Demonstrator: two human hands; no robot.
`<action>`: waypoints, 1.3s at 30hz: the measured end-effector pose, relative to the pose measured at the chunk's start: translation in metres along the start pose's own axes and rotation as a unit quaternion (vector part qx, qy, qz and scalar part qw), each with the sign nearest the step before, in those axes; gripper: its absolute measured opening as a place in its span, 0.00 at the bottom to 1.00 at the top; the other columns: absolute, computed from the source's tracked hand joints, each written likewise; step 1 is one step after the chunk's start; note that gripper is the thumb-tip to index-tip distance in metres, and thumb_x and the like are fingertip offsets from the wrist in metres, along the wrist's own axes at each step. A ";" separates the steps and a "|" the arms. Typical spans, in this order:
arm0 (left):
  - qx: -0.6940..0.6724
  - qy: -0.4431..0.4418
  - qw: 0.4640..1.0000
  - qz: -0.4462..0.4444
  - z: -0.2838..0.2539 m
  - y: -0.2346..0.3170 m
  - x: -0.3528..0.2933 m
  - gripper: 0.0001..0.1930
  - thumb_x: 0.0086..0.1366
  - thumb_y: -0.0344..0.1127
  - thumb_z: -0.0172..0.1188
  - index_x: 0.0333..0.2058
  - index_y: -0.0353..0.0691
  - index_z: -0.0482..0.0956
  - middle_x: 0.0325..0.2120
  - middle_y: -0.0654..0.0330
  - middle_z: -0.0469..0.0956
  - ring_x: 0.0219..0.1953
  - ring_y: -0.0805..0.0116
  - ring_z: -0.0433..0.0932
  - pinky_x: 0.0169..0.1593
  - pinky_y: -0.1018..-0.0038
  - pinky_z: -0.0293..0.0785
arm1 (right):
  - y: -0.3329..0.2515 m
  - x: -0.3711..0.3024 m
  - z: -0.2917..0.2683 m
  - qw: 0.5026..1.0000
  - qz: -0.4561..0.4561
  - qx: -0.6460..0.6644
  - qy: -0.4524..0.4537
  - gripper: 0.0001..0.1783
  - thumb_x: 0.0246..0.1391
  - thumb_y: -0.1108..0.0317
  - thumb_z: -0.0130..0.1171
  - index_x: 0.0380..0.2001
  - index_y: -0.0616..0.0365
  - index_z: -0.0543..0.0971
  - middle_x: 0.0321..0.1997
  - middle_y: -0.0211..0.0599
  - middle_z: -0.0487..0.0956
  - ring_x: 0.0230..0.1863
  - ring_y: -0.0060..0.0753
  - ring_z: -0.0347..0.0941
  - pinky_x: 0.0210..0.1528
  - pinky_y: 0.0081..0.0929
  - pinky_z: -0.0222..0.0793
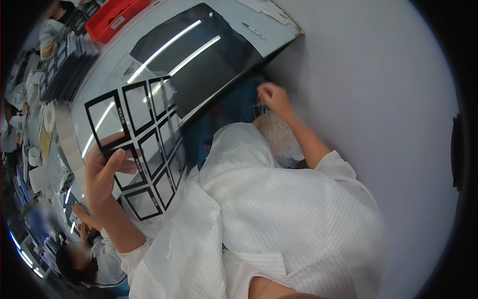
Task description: Placing small rectangular components or plates into a multi-slot grid tray at a workstation.
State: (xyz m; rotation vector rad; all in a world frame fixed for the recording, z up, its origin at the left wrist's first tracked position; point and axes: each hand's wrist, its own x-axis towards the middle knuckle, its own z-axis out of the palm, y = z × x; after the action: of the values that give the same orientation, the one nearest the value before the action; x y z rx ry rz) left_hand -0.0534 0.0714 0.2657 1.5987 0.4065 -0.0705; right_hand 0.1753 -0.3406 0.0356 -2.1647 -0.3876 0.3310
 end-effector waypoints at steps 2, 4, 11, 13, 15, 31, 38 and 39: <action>-0.017 0.010 1.000 0.015 -0.007 -0.009 0.008 0.18 0.63 0.31 0.55 0.49 0.26 0.68 0.30 0.45 0.80 0.23 0.65 0.81 0.26 0.76 0.80 | -0.037 0.052 -0.011 0.975 -0.141 -0.009 0.169 0.06 0.55 0.75 0.52 0.35 0.62 0.77 0.28 0.34 0.79 0.28 0.21 0.75 0.31 0.21 0.71; -0.025 0.014 1.000 -0.007 -0.025 -0.034 0.025 0.18 0.63 0.33 0.55 0.48 0.27 0.69 0.31 0.46 0.80 0.25 0.66 0.81 0.28 0.78 0.80 | -0.043 0.103 -0.026 0.945 -0.191 -0.109 0.240 0.07 0.53 0.71 0.56 0.35 0.62 0.77 0.30 0.38 0.80 0.31 0.37 0.77 0.34 0.30 0.71; -0.043 0.162 0.972 -0.165 -0.043 -0.190 0.080 0.14 0.60 0.38 0.62 0.29 0.30 0.75 0.22 0.59 0.77 0.18 0.76 0.74 0.21 0.82 0.72 | 0.016 0.210 -0.044 0.940 -0.029 -0.303 0.156 0.21 0.48 0.54 0.61 0.38 0.59 0.76 0.39 0.46 0.79 0.42 0.49 0.74 0.45 0.42 0.68; -0.017 0.222 0.967 -0.123 -0.021 -0.208 0.104 0.15 0.58 0.39 0.65 0.27 0.31 0.75 0.18 0.60 0.76 0.14 0.76 0.72 0.18 0.81 0.68 | 0.027 0.248 -0.061 0.941 -0.002 -0.316 0.120 0.21 0.49 0.53 0.59 0.39 0.59 0.76 0.38 0.47 0.79 0.41 0.50 0.75 0.44 0.42 0.68; 0.151 0.243 0.948 -0.139 -0.016 -0.228 0.091 0.16 0.56 0.39 0.66 0.31 0.30 0.75 0.22 0.57 0.77 0.18 0.70 0.75 0.22 0.74 0.70 | 0.040 0.256 -0.051 0.933 -0.020 -0.347 0.096 0.20 0.51 0.54 0.58 0.38 0.60 0.75 0.37 0.47 0.79 0.40 0.51 0.75 0.43 0.42 0.69; 0.166 0.535 0.810 -0.174 0.066 -0.287 -0.009 0.25 0.61 0.52 0.58 0.35 0.30 0.69 0.28 0.52 0.75 0.32 0.61 0.74 0.38 0.68 0.69 | -0.030 0.015 0.076 0.989 -0.004 0.005 -0.149 0.16 0.55 0.57 0.60 0.28 0.58 0.72 0.20 0.21 0.67 0.20 0.14 0.61 0.24 0.17 0.58; -0.090 0.399 0.905 -0.119 0.075 -0.269 -0.012 0.16 0.61 0.43 0.62 0.31 0.33 0.72 0.23 0.58 0.78 0.25 0.75 0.76 0.31 0.78 0.73 | -0.036 -0.013 0.095 0.988 -0.001 0.032 -0.153 0.16 0.52 0.56 0.63 0.30 0.61 0.78 0.26 0.27 0.77 0.22 0.17 0.65 0.26 0.19 0.61; -0.124 0.379 0.908 -0.125 0.076 -0.270 -0.013 0.15 0.61 0.42 0.61 0.30 0.35 0.73 0.22 0.59 0.79 0.24 0.76 0.74 0.30 0.81 0.70 | -0.033 -0.016 0.100 0.981 0.027 0.070 -0.177 0.16 0.53 0.57 0.62 0.32 0.61 0.78 0.28 0.28 0.78 0.22 0.16 0.65 0.25 0.18 0.61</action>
State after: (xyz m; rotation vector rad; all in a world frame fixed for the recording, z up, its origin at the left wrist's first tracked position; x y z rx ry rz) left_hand -0.1315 -0.0015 0.0056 1.2621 1.1764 0.4099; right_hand 0.1185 -0.2554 0.0064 -1.9809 -0.4882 0.7583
